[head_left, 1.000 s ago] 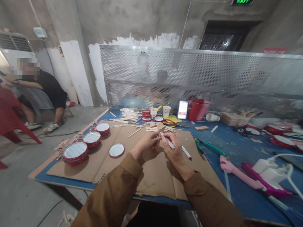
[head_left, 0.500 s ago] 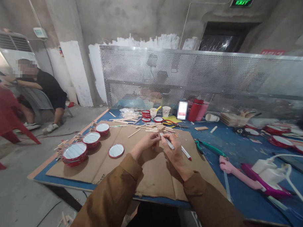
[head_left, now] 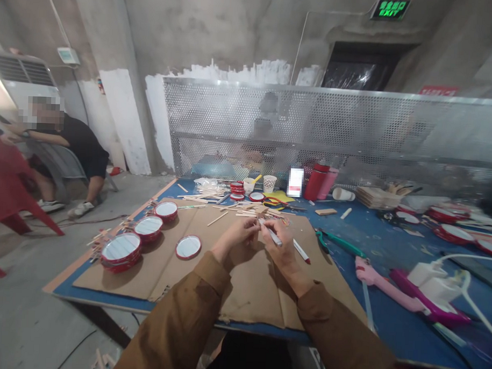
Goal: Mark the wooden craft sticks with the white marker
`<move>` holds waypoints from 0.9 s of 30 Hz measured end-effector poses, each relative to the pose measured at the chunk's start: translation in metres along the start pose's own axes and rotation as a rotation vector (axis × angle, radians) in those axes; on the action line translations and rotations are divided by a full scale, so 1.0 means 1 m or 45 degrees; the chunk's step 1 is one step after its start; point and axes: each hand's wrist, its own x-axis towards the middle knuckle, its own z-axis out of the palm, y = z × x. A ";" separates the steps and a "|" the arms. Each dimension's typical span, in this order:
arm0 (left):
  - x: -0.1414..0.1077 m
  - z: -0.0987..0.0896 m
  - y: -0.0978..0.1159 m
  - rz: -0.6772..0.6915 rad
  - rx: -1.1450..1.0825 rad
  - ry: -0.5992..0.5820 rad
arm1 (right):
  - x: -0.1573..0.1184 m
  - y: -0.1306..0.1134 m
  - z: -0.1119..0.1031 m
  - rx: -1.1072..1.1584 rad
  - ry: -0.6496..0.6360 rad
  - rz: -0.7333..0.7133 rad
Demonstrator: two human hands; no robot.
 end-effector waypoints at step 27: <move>0.003 0.000 -0.004 0.017 0.002 0.015 | -0.001 -0.003 0.000 0.002 0.017 0.002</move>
